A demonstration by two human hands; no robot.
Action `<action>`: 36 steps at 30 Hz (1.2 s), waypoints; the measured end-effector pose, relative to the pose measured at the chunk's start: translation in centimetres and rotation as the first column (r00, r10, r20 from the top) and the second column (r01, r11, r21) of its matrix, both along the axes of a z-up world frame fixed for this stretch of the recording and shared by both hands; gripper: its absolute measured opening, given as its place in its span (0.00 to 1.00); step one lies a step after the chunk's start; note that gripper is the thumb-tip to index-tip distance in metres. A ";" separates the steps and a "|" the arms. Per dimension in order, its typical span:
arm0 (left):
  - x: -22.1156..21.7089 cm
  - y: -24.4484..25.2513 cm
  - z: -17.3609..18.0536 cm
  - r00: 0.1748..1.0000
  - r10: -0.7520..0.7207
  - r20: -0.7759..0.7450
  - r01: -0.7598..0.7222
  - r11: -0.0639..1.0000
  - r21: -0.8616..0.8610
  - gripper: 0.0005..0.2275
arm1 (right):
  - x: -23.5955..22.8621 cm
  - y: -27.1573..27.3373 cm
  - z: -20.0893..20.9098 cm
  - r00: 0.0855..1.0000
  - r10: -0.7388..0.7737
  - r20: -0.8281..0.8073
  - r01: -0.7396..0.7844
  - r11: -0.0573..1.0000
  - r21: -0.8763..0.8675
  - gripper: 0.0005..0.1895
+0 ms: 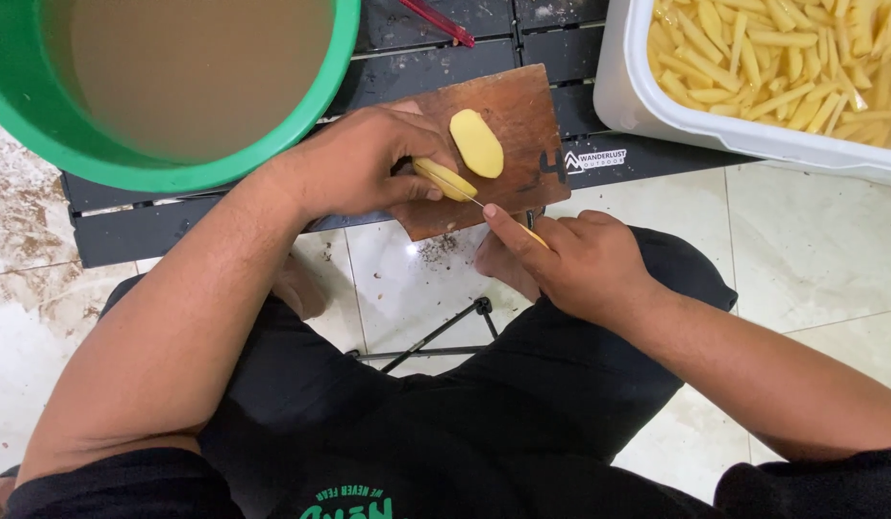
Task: A person is peeling raw potatoes with a knife and then slicing them into thin strips on a wooden cutting board, likely for making fries.
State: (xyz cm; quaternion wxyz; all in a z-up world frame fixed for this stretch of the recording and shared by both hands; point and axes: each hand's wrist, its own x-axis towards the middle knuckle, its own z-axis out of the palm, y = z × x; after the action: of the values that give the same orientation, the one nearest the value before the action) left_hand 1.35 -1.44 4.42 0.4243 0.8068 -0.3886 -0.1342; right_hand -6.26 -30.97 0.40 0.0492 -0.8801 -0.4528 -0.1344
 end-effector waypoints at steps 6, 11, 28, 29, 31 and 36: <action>0.1 0.0 0.0 1.000 -0.008 0.002 0.008 1.000 0.014 0.08 | 0.5 0.4 -0.6 1.000 0.018 -0.012 -0.018 0.999 0.037 0.31; 0.0 0.1 0.0 1.000 -0.004 0.001 0.004 0.999 0.035 0.08 | 0.6 1.6 0.4 0.996 0.032 -0.087 -0.024 0.995 0.092 0.29; 0.4 0.9 -2.3 0.988 -0.089 0.125 0.083 0.995 0.058 0.10 | 0.9 1.0 -4.5 0.993 0.027 0.112 -0.013 0.992 -0.128 0.43; 0.5 0.8 -2.4 0.989 -0.082 0.120 0.073 0.994 0.076 0.11 | 0.8 1.0 -4.0 0.990 0.010 0.138 0.009 0.990 -0.141 0.40; 0.6 0.8 -2.4 0.990 -0.076 0.117 0.065 0.993 0.094 0.13 | 0.5 0.7 -3.7 0.986 -0.008 0.167 0.033 0.988 -0.152 0.37; 0.0 0.4 -2.2 0.997 0.000 0.073 -0.012 0.987 0.159 0.16 | 0.4 -0.3 -5.1 0.982 -0.001 0.187 0.015 0.997 -0.070 0.32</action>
State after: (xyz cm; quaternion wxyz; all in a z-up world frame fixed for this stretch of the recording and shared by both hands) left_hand 1.39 -1.09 2.20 0.3443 0.8437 -0.3894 -0.1340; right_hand -5.87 -31.26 -4.71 -0.0256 -0.8666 -0.4563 -0.2003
